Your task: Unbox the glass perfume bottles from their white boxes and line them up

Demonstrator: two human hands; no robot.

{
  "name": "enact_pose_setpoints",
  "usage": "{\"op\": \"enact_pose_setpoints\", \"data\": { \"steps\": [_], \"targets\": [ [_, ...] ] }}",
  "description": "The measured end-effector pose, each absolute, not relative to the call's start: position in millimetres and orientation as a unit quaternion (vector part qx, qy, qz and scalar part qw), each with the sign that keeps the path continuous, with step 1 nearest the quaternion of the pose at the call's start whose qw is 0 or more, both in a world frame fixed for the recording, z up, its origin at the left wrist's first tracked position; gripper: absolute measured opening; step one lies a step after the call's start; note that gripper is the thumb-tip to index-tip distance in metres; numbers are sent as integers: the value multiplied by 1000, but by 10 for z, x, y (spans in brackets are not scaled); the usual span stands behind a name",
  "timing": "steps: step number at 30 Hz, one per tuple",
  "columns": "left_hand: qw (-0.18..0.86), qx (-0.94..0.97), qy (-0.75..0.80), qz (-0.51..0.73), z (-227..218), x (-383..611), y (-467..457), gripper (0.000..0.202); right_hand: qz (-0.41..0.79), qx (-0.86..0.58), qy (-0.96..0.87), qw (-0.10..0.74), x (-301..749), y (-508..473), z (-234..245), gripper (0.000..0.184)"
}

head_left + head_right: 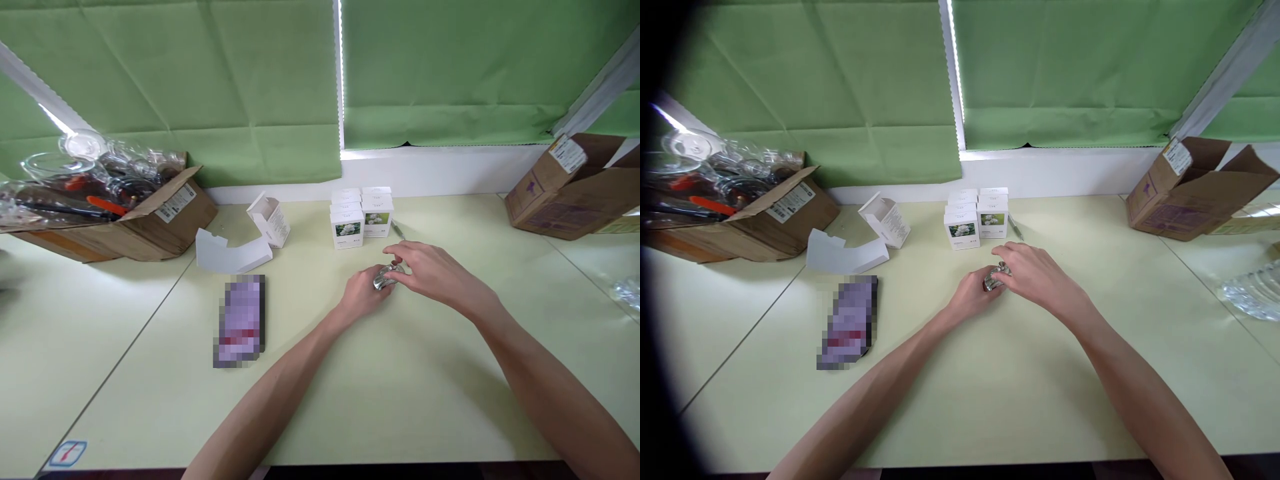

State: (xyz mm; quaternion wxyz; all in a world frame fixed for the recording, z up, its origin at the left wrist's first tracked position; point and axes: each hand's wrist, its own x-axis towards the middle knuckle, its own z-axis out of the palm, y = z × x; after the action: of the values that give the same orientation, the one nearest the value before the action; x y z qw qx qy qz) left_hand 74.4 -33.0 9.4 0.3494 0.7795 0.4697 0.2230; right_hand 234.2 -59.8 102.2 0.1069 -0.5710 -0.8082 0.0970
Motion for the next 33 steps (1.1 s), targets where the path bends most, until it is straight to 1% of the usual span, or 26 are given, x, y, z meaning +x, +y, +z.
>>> {"op": "enact_pose_setpoints", "data": {
  "steps": [2, 3, 5, 8, 13, 18, 22, 25, 27, 29, 33],
  "targets": [
    [348, 780, 470, 223, 98, 746, -332, 12, 77, -586, -802, 88, 2326, -589, 1012, 19],
    [347, 781, 470, 222, 99, 747, -332, 11, 77, -586, -803, 82, 2326, -582, 1007, 23],
    [346, 783, 469, 220, 98, 751, -331, 9, 95, -574, -808, 91, 2340, -566, 999, 28],
    [344, 783, 469, 220, 95, 756, -325, 6, 118, -556, -815, 115, 2371, -550, 997, 28],
    [352, 785, 464, 212, 102, 749, -309, 10, 129, -530, -831, 107, 2404, -544, 1000, 31],
    [353, 787, 464, 201, 112, 741, -308, 10, 137, -524, -834, 110, 2430, -552, 1026, 31],
    [352, 789, 459, 208, 106, 740, -315, 11, 138, -558, -807, 133, 2425, -578, 1061, 26],
    [350, 789, 459, 208, 102, 742, -319, 10, 130, -580, -797, 106, 2394, -583, 1058, 26],
    [347, 789, 462, 208, 103, 744, -319, 8, 124, -576, -804, 86, 2374, -570, 1042, 33],
    [347, 788, 464, 207, 104, 747, -318, 9, 120, -563, -813, 84, 2366, -550, 1023, 37],
    [350, 790, 462, 202, 108, 751, -310, 10, 121, -538, -829, 95, 2396, -518, 990, 36]
  ]
}}
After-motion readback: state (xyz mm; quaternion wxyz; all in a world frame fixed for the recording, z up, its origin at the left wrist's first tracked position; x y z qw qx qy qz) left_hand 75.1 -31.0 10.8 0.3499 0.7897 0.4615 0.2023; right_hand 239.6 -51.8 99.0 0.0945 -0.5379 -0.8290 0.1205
